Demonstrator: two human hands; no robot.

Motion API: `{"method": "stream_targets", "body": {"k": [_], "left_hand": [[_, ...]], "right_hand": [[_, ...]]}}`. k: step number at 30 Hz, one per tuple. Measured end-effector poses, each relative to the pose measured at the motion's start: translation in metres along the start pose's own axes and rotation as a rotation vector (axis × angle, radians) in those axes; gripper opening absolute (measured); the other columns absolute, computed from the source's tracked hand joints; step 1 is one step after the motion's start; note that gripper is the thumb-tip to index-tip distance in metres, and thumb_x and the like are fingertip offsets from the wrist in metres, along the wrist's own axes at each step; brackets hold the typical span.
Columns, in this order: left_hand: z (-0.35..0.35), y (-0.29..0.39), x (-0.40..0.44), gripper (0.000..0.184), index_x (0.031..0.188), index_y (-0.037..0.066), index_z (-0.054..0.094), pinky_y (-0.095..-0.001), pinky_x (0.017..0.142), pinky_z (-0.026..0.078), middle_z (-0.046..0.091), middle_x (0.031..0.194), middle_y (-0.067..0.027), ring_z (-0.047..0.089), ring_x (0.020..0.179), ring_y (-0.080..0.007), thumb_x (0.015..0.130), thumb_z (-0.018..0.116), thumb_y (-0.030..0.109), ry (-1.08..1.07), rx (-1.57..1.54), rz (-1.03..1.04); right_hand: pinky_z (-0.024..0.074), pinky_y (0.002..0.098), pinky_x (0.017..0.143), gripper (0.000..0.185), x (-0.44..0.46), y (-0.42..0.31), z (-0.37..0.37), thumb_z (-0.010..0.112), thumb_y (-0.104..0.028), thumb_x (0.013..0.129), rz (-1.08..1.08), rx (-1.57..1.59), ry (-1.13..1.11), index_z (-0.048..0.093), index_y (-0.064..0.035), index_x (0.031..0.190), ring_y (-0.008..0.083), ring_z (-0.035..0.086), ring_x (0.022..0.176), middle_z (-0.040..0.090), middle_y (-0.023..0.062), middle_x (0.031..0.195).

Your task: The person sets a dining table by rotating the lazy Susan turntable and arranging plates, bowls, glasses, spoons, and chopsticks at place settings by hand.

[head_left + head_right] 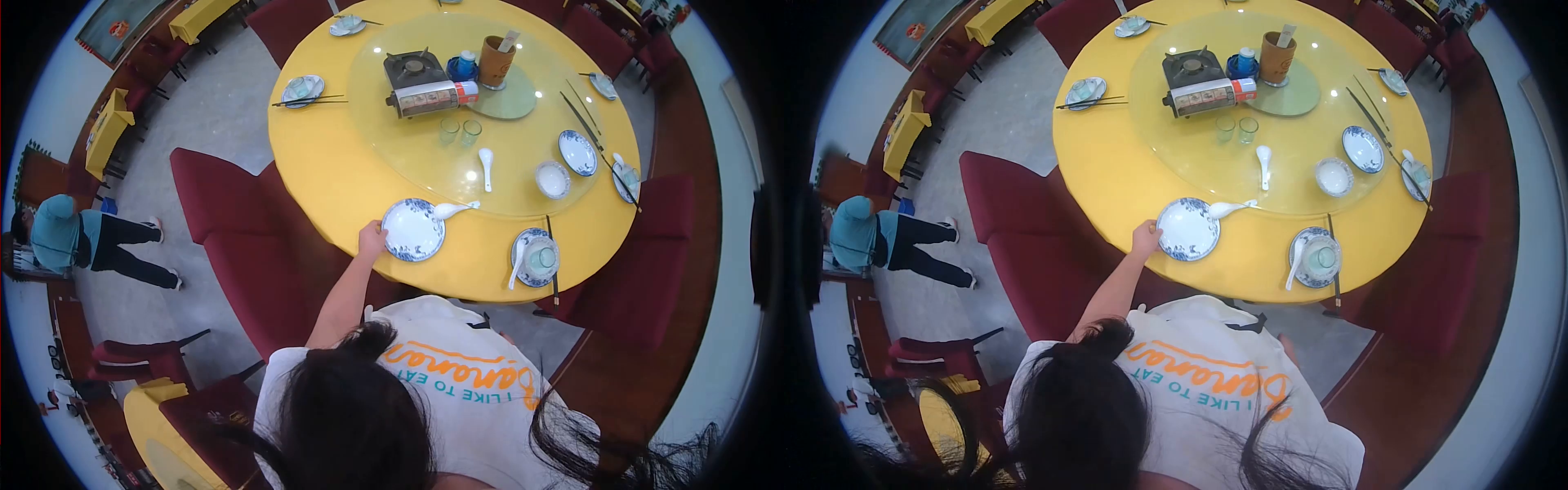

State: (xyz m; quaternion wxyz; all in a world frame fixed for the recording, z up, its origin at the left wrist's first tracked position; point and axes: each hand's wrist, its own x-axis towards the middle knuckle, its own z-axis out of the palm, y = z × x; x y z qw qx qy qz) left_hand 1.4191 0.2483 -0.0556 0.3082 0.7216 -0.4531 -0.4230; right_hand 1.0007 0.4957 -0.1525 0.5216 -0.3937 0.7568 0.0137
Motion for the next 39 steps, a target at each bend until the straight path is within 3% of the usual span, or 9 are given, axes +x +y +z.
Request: {"method": "stream_targets", "body": {"k": [6, 9, 13, 16, 18, 22, 24, 31, 39], "left_hand": [[-0.060, -0.003, 0.044, 0.026, 0.100, 0.005, 0.056, -0.0306, 0.051, 0.048, 0.062, 0.072, -0.0132, 0.060, 0.054, -0.0193, 0.075, 0.058, 0.013, 0.117, 0.144, -0.093], [-0.082, -0.016, 0.066, 0.025, 0.099, 0.005, 0.057, -0.0296, 0.049, 0.048, 0.062, 0.072, -0.0134, 0.060, 0.052, -0.0190, 0.075, 0.058, 0.013, 0.190, 0.099, -0.075], [-0.097, -0.001, 0.072, 0.024, 0.096, 0.006, 0.057, -0.0338, 0.068, 0.047, 0.061, 0.085, -0.0155, 0.059, 0.078, -0.0219, 0.074, 0.059, 0.013, 0.250, 0.219, -0.084], [-0.080, 0.049, 0.046, 0.025, 0.097, 0.005, 0.056, -0.0366, 0.082, 0.041, 0.056, 0.095, -0.0166, 0.050, 0.096, -0.0257, 0.072, 0.058, 0.012, 0.481, 0.557, 0.250], [-0.057, 0.066, 0.046, 0.028, 0.098, 0.005, 0.055, -0.0375, 0.085, 0.038, 0.051, 0.102, -0.0156, 0.046, 0.100, -0.0287, 0.071, 0.059, 0.011, 0.392, 0.473, 0.519], [0.018, 0.088, 0.037, 0.031, 0.096, 0.003, 0.053, -0.0393, 0.081, 0.040, 0.048, 0.106, -0.0125, 0.046, 0.097, -0.0295, 0.069, 0.062, 0.015, -0.184, 0.395, 0.751], [0.047, 0.093, 0.029, 0.035, 0.100, 0.004, 0.051, -0.0398, 0.079, 0.041, 0.047, 0.105, -0.0116, 0.047, 0.096, -0.0291, 0.069, 0.062, 0.017, -0.214, 0.517, 0.836], [0.075, 0.091, 0.014, 0.041, 0.106, 0.010, 0.044, -0.0385, 0.070, 0.044, 0.046, 0.099, -0.0080, 0.046, 0.093, -0.0260, 0.070, 0.060, 0.017, -0.177, 0.760, 0.812], [0.082, 0.073, 0.022, 0.022, 0.098, 0.013, 0.048, -0.0383, 0.066, 0.043, 0.045, 0.094, -0.0046, 0.048, 0.086, -0.0234, 0.076, 0.048, 0.008, -0.154, 0.803, 0.833]], "right_hand": [[0.0426, 0.0360, 0.070, 0.045, 0.014, -0.012, 0.016, 0.040, -0.034, 0.082, 0.217, 0.632, 0.083, 0.047, -0.0007, 0.111, 0.0246, 0.054, 0.080, 0.057, 0.0159, 0.090], [0.0423, 0.0349, 0.073, 0.047, 0.003, -0.024, 0.015, 0.040, -0.034, 0.082, 0.281, 0.669, 0.092, 0.045, -0.0012, 0.115, 0.0252, 0.054, 0.085, 0.055, 0.0168, 0.097], [0.0426, 0.0348, 0.074, 0.046, 0.005, -0.004, 0.034, 0.042, -0.035, 0.082, 0.183, 0.275, 0.084, 0.048, -0.0002, 0.111, 0.0249, 0.054, 0.087, 0.057, 0.0150, 0.094], [0.0424, 0.0347, 0.075, 0.044, -0.028, -0.026, 0.034, 0.043, -0.036, 0.082, 0.146, 0.196, 0.124, 0.052, -0.0004, 0.106, 0.0252, 0.055, 0.088, 0.059, 0.0153, 0.093], [0.0421, 0.0352, 0.076, 0.043, -0.034, -0.020, 0.041, 0.043, -0.037, 0.082, 0.045, 0.038, 0.124, 0.055, -0.0009, 0.102, 0.0261, 0.056, 0.089, 0.060, 0.0161, 0.094], [0.0404, 0.0382, 0.078, 0.039, -0.040, -0.017, 0.059, 0.042, -0.031, 0.082, 0.196, 0.379, 0.192, 0.053, 0.0008, 0.101, 0.0321, 0.053, 0.094, 0.057, 0.0225, 0.095], [0.0396, 0.0398, 0.080, 0.037, -0.040, -0.019, 0.063, 0.041, -0.028, 0.082, 0.266, 0.553, 0.235, 0.053, 0.0017, 0.101, 0.0351, 0.052, 0.097, 0.056, 0.0257, 0.096], [0.0388, 0.0372, 0.081, 0.042, -0.057, 0.006, 0.079, 0.041, -0.033, 0.082, 0.164, 0.119, 0.146, 0.050, -0.0002, 0.107, 0.0302, 0.051, 0.097, 0.054, 0.0207, 0.104], [0.0394, 0.0354, 0.080, 0.049, -0.097, 0.021, 0.086, 0.041, -0.039, 0.081, 0.272, 0.912, 0.160, 0.048, -0.0022, 0.113, 0.0268, 0.052, 0.094, 0.054, 0.0170, 0.107]]}}
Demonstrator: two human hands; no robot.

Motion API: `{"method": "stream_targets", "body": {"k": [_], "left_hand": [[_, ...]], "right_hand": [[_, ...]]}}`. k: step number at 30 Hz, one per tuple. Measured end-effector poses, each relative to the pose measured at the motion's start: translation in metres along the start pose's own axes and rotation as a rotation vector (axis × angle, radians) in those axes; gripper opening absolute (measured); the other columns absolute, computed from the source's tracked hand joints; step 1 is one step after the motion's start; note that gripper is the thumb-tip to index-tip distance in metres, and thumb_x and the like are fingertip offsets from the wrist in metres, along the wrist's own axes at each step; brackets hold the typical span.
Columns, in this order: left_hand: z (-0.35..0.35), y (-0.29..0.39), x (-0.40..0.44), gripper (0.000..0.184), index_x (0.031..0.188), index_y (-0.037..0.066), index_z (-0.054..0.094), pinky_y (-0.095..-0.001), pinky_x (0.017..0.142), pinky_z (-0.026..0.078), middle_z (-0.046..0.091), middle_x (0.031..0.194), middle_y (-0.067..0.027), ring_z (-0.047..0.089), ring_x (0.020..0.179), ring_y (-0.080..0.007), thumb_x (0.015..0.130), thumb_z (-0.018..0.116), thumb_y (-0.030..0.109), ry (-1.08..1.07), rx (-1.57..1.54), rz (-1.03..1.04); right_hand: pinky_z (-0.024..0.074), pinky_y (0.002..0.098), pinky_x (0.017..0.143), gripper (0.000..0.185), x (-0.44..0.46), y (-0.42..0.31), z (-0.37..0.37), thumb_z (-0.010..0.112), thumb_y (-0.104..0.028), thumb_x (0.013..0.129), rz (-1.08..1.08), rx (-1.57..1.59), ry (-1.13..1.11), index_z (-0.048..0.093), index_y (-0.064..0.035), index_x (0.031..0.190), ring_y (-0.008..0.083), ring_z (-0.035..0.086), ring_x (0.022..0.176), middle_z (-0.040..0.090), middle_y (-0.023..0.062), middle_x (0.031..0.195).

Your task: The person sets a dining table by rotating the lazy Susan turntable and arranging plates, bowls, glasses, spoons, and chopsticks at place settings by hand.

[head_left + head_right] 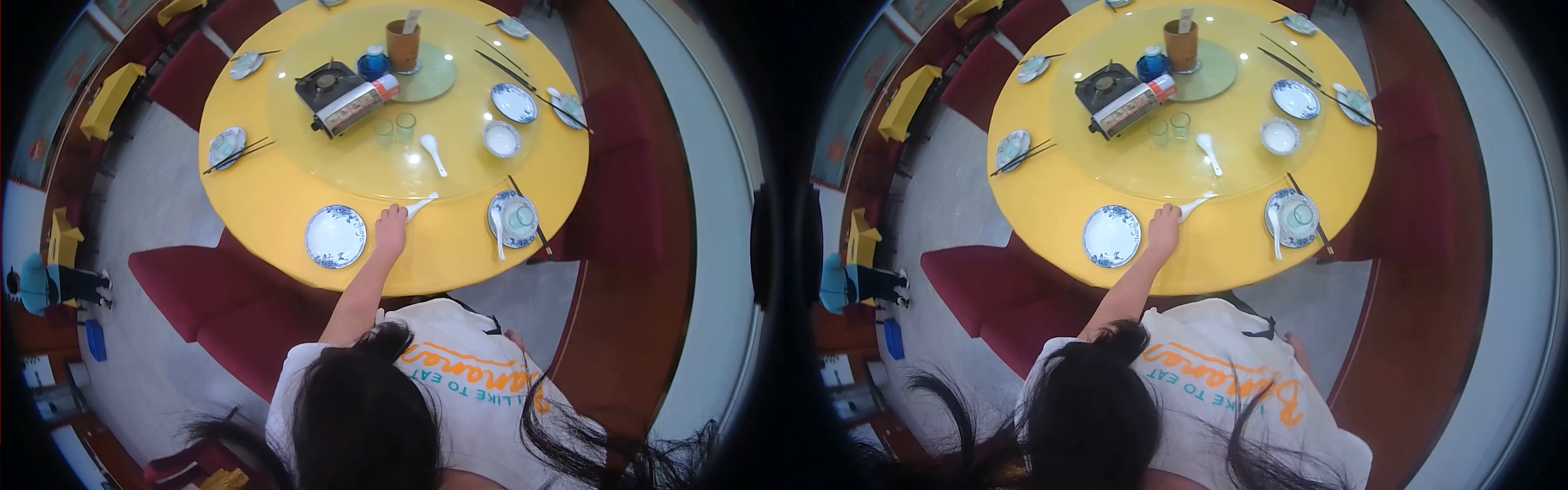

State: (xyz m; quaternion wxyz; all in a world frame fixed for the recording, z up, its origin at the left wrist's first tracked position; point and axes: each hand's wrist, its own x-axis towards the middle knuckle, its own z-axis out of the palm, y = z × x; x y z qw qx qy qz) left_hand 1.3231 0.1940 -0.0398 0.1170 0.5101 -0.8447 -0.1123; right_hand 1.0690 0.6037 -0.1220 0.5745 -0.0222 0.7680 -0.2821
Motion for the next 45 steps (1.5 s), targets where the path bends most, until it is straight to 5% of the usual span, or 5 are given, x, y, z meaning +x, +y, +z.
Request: {"method": "stream_targets", "body": {"k": [3, 12, 24, 36, 45], "left_hand": [[-0.007, -0.001, -0.001, 0.025, 0.100, 0.014, 0.049, -0.0384, 0.066, 0.043, 0.046, 0.095, -0.0048, 0.048, 0.087, -0.0237, 0.076, 0.047, 0.007, -0.005, 0.005, 0.026], [-0.022, 0.002, -0.049, 0.040, 0.098, 0.010, 0.049, -0.0416, 0.074, 0.040, 0.047, 0.099, -0.0087, 0.045, 0.097, -0.0281, 0.062, 0.064, 0.015, 0.001, -0.121, 0.117], [-0.004, 0.006, -0.105, 0.041, 0.096, 0.002, 0.045, -0.0500, 0.094, 0.024, 0.035, 0.124, -0.0202, 0.028, 0.119, -0.0378, 0.064, 0.064, 0.019, 0.028, -0.259, 0.103], [0.008, 0.048, -0.080, 0.035, 0.085, 0.006, 0.052, -0.0477, 0.085, 0.029, 0.044, 0.108, -0.0184, 0.039, 0.106, -0.0351, 0.061, 0.069, 0.024, 0.186, -0.133, -0.190], [0.009, 0.060, -0.054, 0.023, 0.074, 0.007, 0.055, -0.0442, 0.082, 0.031, 0.045, 0.099, -0.0168, 0.041, 0.098, -0.0330, 0.062, 0.069, 0.020, 0.180, -0.002, -0.297]], "right_hand": [[0.0377, 0.0407, 0.081, 0.051, 0.037, -0.006, -0.019, 0.042, -0.037, 0.080, 0.194, 0.024, 0.160, 0.039, -0.0061, 0.121, 0.0300, 0.047, 0.098, 0.049, 0.0150, 0.114], [0.0350, 0.0360, 0.091, 0.047, 0.061, -0.110, -0.049, 0.047, -0.031, 0.077, -0.218, -0.230, 0.576, 0.049, 0.0028, 0.110, 0.0329, 0.045, 0.109, 0.050, 0.0229, 0.112], [0.0337, 0.0476, 0.088, 0.042, -0.002, -0.289, -0.041, 0.053, -0.032, 0.075, -0.428, -0.501, 1.128, 0.049, -0.0094, 0.111, 0.0296, 0.035, 0.110, 0.042, 0.0137, 0.116], [0.0464, 0.0384, 0.069, 0.047, 0.189, -0.512, -0.031, 0.054, -0.034, 0.078, -0.900, -0.243, 0.680, 0.048, 0.0038, 0.106, 0.0325, 0.057, 0.079, 0.057, 0.0208, 0.086], [0.0489, 0.0311, 0.045, 0.050, 0.266, -0.579, -0.022, 0.048, -0.046, 0.080, -0.610, 0.026, 0.288, 0.052, 0.0039, 0.088, 0.0212, 0.057, 0.051, 0.056, 0.0133, 0.070]]}}
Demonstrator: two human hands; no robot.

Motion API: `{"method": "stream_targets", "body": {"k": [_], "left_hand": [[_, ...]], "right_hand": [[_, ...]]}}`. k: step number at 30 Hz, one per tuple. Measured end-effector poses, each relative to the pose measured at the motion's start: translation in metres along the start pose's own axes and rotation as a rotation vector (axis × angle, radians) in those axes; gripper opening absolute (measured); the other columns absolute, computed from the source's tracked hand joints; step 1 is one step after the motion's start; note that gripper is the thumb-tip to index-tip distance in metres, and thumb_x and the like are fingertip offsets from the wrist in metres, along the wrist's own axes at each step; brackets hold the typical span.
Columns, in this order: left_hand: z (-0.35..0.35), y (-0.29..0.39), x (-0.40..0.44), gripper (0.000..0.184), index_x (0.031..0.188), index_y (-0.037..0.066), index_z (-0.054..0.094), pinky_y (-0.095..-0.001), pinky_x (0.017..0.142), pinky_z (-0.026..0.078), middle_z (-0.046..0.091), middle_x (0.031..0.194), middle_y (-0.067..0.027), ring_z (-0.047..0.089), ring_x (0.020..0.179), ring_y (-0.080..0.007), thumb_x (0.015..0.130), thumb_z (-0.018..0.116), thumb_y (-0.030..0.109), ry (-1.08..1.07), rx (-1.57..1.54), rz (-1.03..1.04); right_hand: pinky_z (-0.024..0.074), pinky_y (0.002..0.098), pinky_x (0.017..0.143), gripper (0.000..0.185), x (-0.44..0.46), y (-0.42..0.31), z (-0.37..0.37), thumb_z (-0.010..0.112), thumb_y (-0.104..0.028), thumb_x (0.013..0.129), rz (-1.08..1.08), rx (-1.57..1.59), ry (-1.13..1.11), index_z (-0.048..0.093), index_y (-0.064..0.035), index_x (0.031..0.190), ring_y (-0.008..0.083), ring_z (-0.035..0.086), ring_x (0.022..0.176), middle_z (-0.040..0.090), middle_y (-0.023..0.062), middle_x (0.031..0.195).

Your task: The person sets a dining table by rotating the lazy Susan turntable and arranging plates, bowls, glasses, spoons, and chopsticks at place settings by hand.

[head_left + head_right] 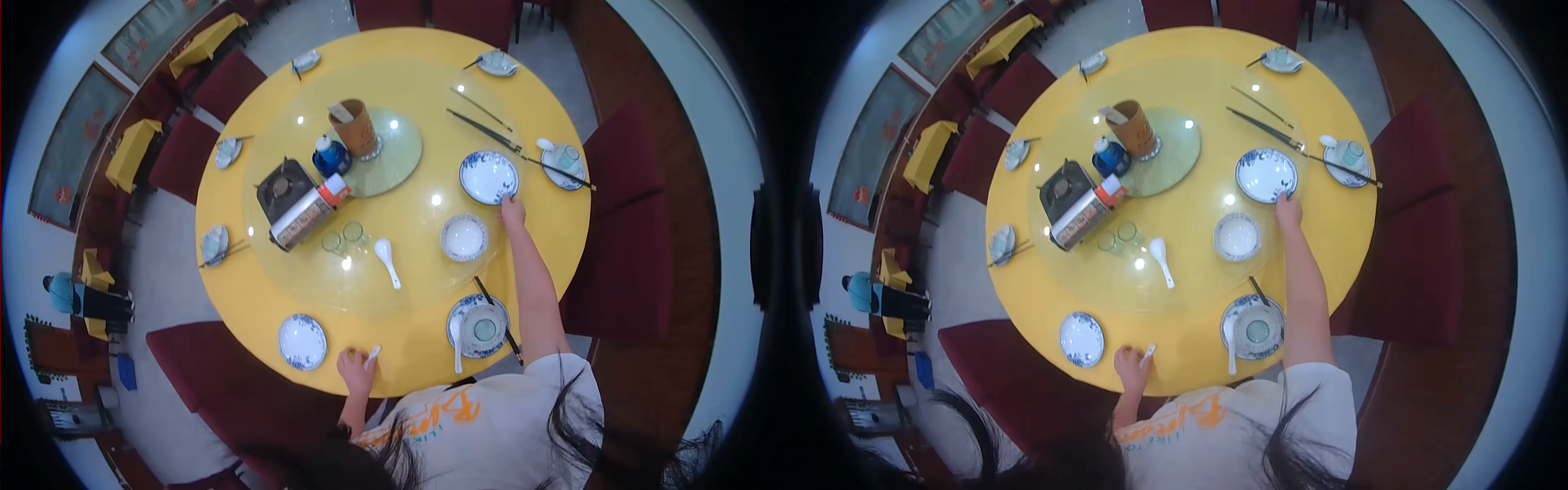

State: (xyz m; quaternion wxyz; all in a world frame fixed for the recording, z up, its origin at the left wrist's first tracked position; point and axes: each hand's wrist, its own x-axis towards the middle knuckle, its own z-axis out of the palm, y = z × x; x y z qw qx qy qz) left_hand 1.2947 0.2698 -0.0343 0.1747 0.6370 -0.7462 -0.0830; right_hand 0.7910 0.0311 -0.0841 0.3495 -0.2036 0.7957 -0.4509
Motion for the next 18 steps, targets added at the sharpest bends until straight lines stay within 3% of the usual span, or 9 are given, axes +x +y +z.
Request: {"method": "stream_targets", "body": {"k": [4, 7, 10, 13, 16, 18], "left_hand": [[0.001, 0.003, 0.001, 0.022, 0.073, 0.006, 0.054, -0.0435, 0.082, 0.032, 0.045, 0.100, -0.0171, 0.042, 0.098, -0.0335, 0.063, 0.069, 0.018, -0.008, -0.015, -0.027], [0.003, 0.004, -0.001, 0.022, 0.073, 0.005, 0.054, -0.0433, 0.082, 0.033, 0.045, 0.100, -0.0179, 0.042, 0.097, -0.0341, 0.063, 0.069, 0.018, 0.018, -0.021, -0.051], [-0.004, 0.009, 0.000, 0.022, 0.072, 0.002, 0.053, -0.0444, 0.079, 0.035, 0.046, 0.099, -0.0216, 0.044, 0.094, -0.0372, 0.063, 0.068, 0.016, 0.037, -0.072, -0.043], [-0.011, 0.010, -0.002, 0.021, 0.072, 0.002, 0.052, -0.0427, 0.078, 0.036, 0.049, 0.094, -0.0197, 0.046, 0.092, -0.0350, 0.064, 0.067, 0.015, 0.059, -0.131, -0.028], [-0.019, 0.002, -0.004, 0.019, 0.074, 0.002, 0.051, -0.0378, 0.071, 0.041, 0.054, 0.081, -0.0163, 0.051, 0.081, -0.0321, 0.069, 0.064, 0.015, -0.073, -0.222, -0.157], [-0.031, 0.002, -0.004, 0.018, 0.076, 0.002, 0.050, -0.0331, 0.063, 0.043, 0.056, 0.071, -0.0129, 0.055, 0.070, -0.0268, 0.073, 0.062, 0.015, -0.136, -0.365, -0.373]], "right_hand": [[0.0477, 0.0298, 0.041, 0.069, -0.071, -0.031, -0.006, 0.043, -0.062, 0.075, 0.129, -0.173, -0.322, 0.053, 0.0052, 0.089, 0.0219, 0.057, 0.048, 0.056, 0.0125, 0.064], [0.0458, 0.0276, 0.037, 0.060, -0.114, -0.038, -0.003, 0.051, -0.053, 0.075, 0.012, -0.348, -0.429, 0.052, 0.0043, 0.090, 0.0214, 0.056, 0.044, 0.056, 0.0123, 0.063], [0.0447, 0.0266, 0.035, 0.044, -0.130, -0.022, 0.004, 0.056, -0.036, 0.077, -0.302, -0.435, -0.353, 0.050, 0.0035, 0.094, 0.0207, 0.056, 0.043, 0.056, 0.0131, 0.061], [0.0466, 0.0281, 0.036, 0.034, -0.121, -0.011, 0.008, 0.055, -0.020, 0.077, -0.222, -0.387, -0.409, 0.046, 0.0029, 0.101, 0.0215, 0.057, 0.045, 0.057, 0.0155, 0.069], [0.0486, 0.0300, 0.037, 0.033, -0.117, -0.001, 0.012, 0.049, -0.017, 0.080, -0.190, -0.222, -0.375, 0.043, 0.0002, 0.108, 0.0231, 0.059, 0.046, 0.057, 0.0177, 0.080], [0.0496, 0.0310, 0.038, 0.036, -0.121, -0.006, 0.011, 0.047, -0.017, 0.081, -0.085, -0.156, -0.405, 0.040, -0.0011, 0.112, 0.0243, 0.059, 0.048, 0.057, 0.0186, 0.086]]}}
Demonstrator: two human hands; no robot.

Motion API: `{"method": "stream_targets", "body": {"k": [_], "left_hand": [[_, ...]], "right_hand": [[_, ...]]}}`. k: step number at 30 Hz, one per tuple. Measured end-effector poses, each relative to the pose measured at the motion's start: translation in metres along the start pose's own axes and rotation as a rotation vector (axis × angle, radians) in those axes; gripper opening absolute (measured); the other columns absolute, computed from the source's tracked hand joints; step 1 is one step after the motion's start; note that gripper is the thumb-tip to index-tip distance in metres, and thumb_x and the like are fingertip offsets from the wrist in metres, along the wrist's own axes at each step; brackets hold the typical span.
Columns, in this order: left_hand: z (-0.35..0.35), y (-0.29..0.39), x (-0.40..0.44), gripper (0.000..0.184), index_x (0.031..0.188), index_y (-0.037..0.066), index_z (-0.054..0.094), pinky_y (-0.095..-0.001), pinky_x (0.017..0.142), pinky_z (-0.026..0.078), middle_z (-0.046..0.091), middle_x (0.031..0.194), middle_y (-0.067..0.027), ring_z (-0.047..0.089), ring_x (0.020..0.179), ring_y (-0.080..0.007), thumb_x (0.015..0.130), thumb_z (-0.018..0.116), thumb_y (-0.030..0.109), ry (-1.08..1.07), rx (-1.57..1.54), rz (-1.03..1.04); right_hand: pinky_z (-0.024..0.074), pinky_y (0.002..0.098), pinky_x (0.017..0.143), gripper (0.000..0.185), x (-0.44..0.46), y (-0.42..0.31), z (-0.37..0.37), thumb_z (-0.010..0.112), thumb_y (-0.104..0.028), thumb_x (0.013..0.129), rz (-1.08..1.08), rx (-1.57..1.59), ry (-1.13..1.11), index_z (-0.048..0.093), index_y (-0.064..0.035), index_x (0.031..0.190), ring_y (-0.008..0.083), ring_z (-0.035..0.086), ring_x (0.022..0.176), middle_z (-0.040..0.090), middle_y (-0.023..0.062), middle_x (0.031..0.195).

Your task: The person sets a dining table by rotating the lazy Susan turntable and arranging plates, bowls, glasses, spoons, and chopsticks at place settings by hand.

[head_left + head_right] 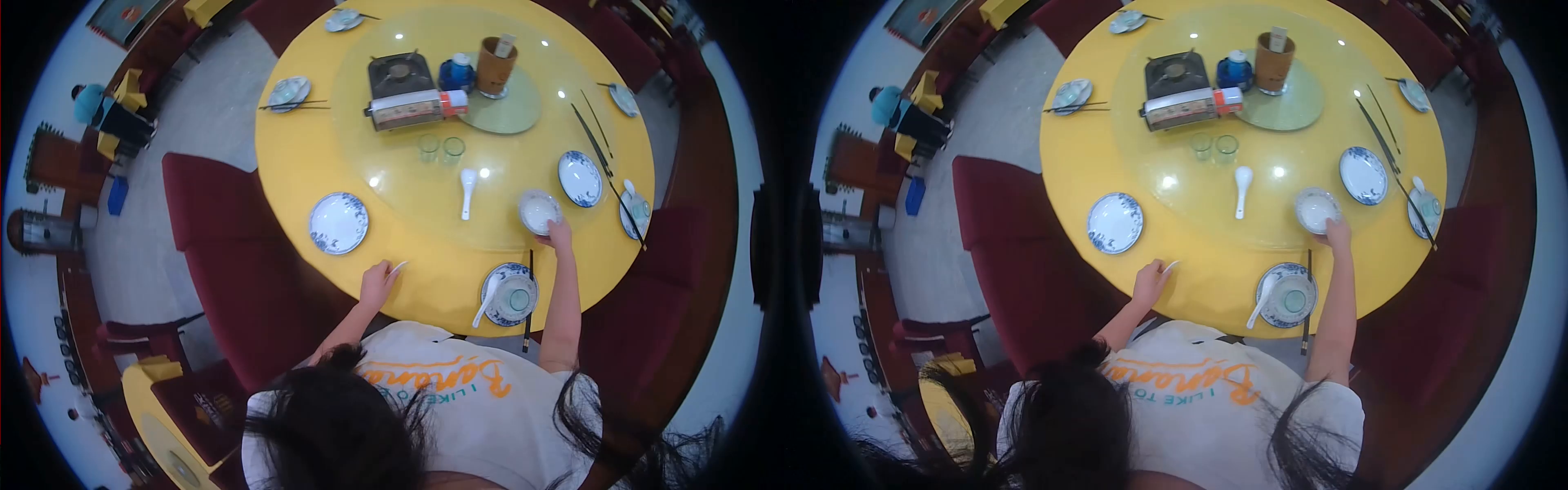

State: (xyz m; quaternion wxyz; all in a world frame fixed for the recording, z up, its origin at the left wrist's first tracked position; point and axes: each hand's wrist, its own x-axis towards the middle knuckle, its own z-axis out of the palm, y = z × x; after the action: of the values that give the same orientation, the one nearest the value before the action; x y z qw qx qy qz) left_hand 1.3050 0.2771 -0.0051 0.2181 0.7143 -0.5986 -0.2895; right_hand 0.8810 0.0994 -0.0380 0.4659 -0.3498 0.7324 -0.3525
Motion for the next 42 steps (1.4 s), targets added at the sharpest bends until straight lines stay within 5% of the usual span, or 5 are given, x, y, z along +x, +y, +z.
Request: {"method": "stream_targets", "body": {"k": [4, 13, 23, 34, 42], "left_hand": [[-0.005, -0.033, -0.005, 0.015, 0.077, 0.002, 0.049, -0.0271, 0.049, 0.042, 0.056, 0.058, -0.0084, 0.054, 0.049, -0.0171, 0.079, 0.058, 0.014, 0.187, -0.350, -0.084], [-0.077, -0.114, -0.028, 0.021, 0.099, -0.003, 0.047, -0.0251, 0.061, 0.048, 0.060, 0.077, -0.0102, 0.059, 0.071, -0.0149, 0.085, 0.050, 0.013, 0.425, -1.043, -0.433], [-0.146, -0.158, -0.049, 0.021, 0.103, 0.001, 0.036, -0.0372, 0.075, 0.049, 0.045, 0.100, -0.0097, 0.055, 0.094, -0.0248, 0.088, 0.042, 0.014, 0.686, -1.431, -0.564], [-0.156, -0.180, -0.040, 0.014, 0.088, 0.008, 0.053, -0.0233, 0.065, 0.040, 0.052, 0.079, 0.0004, 0.051, 0.076, -0.0100, 0.080, 0.058, 0.018, 0.698, -1.604, -0.730], [-0.142, -0.184, 0.029, 0.028, 0.104, 0.001, 0.044, -0.0292, 0.085, 0.042, 0.051, 0.101, -0.0108, 0.050, 0.099, -0.0207, 0.082, 0.054, 0.015, 0.394, -1.823, -0.409]], "right_hand": [[0.0487, 0.0313, 0.037, 0.035, -0.017, -0.018, 0.002, 0.045, -0.018, 0.081, -0.045, -0.262, 0.090, 0.041, -0.0025, 0.112, 0.0242, 0.058, 0.046, 0.057, 0.0176, 0.087], [0.0420, 0.0260, 0.032, 0.031, -0.008, -0.026, 0.011, 0.049, -0.020, 0.079, -0.086, -0.315, 0.396, 0.048, 0.0010, 0.103, 0.0179, 0.054, 0.042, 0.058, 0.0130, 0.069], [0.0479, 0.0293, 0.041, 0.035, -0.165, -0.087, 0.285, 0.056, -0.022, 0.078, -0.340, -0.354, -0.328, 0.052, -0.0010, 0.105, 0.0192, 0.058, 0.054, 0.059, 0.0127, 0.075], [0.0458, 0.0281, 0.041, 0.029, -0.181, -0.020, 0.412, 0.055, -0.015, 0.077, -0.488, -0.344, -0.311, 0.053, -0.0039, 0.103, 0.0177, 0.057, 0.053, 0.060, 0.0116, 0.076], [0.0462, 0.0274, 0.042, 0.032, -0.165, -0.002, 0.416, 0.062, -0.016, 0.073, -0.481, -0.348, -0.286, 0.054, -0.0047, 0.102, 0.0159, 0.057, 0.055, 0.060, 0.0095, 0.078]]}}
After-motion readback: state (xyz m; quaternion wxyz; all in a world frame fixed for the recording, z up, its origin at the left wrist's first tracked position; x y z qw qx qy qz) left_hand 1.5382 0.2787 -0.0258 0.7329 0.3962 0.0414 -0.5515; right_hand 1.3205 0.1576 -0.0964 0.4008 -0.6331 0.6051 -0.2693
